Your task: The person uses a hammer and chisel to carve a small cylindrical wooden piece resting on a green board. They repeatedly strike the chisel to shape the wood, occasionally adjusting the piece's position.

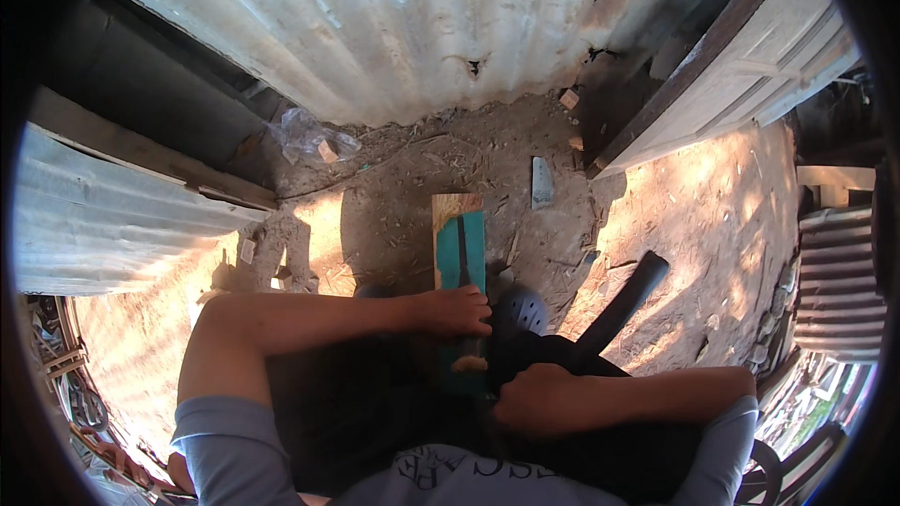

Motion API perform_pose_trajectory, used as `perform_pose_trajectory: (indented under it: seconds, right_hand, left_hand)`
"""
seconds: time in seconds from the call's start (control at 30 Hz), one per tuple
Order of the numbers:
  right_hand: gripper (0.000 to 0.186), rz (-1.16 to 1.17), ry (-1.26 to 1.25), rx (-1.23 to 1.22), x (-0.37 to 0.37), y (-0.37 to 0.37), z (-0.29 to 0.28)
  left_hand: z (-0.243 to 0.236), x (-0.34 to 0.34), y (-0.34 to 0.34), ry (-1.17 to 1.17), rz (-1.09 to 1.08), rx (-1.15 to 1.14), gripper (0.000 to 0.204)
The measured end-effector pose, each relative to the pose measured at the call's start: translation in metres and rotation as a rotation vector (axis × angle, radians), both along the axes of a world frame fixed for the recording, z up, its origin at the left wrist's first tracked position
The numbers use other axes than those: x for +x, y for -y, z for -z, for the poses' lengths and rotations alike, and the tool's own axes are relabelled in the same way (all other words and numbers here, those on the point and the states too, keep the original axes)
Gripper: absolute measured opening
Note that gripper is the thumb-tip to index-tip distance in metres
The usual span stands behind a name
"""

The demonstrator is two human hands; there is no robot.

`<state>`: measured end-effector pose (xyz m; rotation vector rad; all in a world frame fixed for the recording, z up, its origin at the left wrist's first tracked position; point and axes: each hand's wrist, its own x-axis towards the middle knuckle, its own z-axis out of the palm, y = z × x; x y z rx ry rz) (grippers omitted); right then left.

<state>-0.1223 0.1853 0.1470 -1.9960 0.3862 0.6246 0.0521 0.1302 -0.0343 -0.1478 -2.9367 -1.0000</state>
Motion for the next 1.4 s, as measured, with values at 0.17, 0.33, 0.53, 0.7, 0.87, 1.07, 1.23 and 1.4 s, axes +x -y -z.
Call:
perform_pose_trajectory:
  seconds: [0.17,0.33,0.53,0.7,0.87,1.07,1.23,1.4]
  right_hand:
    - [0.009,0.010,0.016,-0.002,0.001,0.003,0.007]
    - [0.009,0.070,-0.003,-0.114,0.002,-0.007,0.022]
    - [0.010,0.033,0.059,-0.120,-0.002,0.001,0.016]
    - [0.011,0.051,0.065,-0.065,-0.001,-0.004,0.011]
    - [0.014,0.052,0.093,-0.097,-0.004,-0.002,0.010]
    - [0.019,0.060,0.063,0.102,-0.006,0.017,-0.012]
    - [0.016,0.086,0.019,-0.074,-0.005,0.008,-0.014]
    - [0.012,0.040,0.050,-0.040,0.002,0.008,-0.012]
  left_hand:
    - [0.006,0.004,0.002,0.008,-0.023,-0.066,0.013]
    - [0.011,0.003,0.001,0.005,-0.031,-0.119,0.009]
    - [0.003,0.005,0.003,-0.011,-0.023,-0.080,0.011]
    - [-0.004,0.002,-0.005,-0.021,-0.003,-0.066,0.016]
    - [-0.008,-0.001,-0.001,-0.015,-0.018,-0.013,0.019]
    - [-0.009,-0.004,0.000,0.014,-0.023,0.031,0.019]
    - [-0.008,-0.009,0.004,-0.012,-0.017,0.060,0.019]
    - [-0.003,-0.004,0.003,-0.027,-0.031,0.055,0.019]
